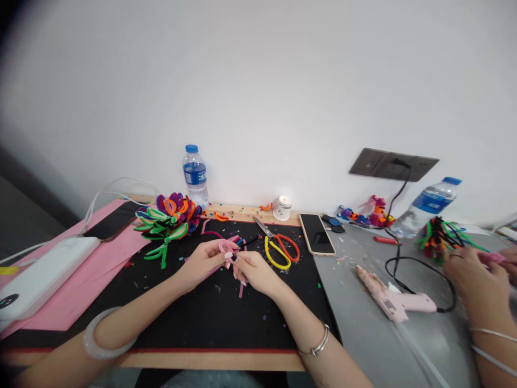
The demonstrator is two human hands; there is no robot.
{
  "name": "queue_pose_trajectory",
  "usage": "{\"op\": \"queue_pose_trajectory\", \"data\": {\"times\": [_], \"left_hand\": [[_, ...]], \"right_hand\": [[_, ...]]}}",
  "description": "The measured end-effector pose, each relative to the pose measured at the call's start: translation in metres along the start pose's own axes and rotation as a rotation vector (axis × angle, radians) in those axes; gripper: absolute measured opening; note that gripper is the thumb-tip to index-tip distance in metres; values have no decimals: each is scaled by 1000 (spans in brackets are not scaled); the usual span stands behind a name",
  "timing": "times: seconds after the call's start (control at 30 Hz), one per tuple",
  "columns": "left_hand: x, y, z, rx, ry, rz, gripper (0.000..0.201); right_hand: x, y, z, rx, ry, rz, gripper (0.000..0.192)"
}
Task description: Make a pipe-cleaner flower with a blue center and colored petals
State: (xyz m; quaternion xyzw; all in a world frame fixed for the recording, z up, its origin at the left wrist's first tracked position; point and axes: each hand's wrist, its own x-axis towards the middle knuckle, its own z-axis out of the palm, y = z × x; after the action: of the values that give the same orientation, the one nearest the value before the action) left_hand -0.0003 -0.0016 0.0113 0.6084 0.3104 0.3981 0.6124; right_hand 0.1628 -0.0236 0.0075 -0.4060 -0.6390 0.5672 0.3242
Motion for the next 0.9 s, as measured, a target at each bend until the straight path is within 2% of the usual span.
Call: {"op": "queue_pose_trajectory", "data": {"times": [0.2, 0.3, 0.37, 0.43, 0.53, 0.63, 0.7, 0.8, 0.9], "left_hand": [[1, 2, -1, 126, 58, 98, 25], [1, 3, -2, 160, 69, 130, 25], [1, 5, -3, 146, 87, 118, 25], [1, 7, -5, 141, 152, 124, 25], [2, 8, -11, 228, 278, 171, 26], [3, 5, -16, 307, 313, 168, 26], [3, 3, -17, 372, 309, 151, 26], [2, 1, -14, 443, 295, 134, 25], [0, 3, -12, 463, 267, 122, 22]], "right_hand": [[0, 1, 3, 47, -29, -5, 41], [0, 1, 4, -23, -50, -26, 37], [0, 2, 3, -102, -7, -49, 36], [1, 1, 0, -203, 92, -81, 34], [2, -2, -6, -386, 346, -135, 29], [3, -2, -14, -592, 542, -183, 13], [4, 1, -18, -709, 536, -216, 20], [6, 7, -22, -852, 423, -235, 35], [7, 11, -23, -959, 365, -200, 36]]}}
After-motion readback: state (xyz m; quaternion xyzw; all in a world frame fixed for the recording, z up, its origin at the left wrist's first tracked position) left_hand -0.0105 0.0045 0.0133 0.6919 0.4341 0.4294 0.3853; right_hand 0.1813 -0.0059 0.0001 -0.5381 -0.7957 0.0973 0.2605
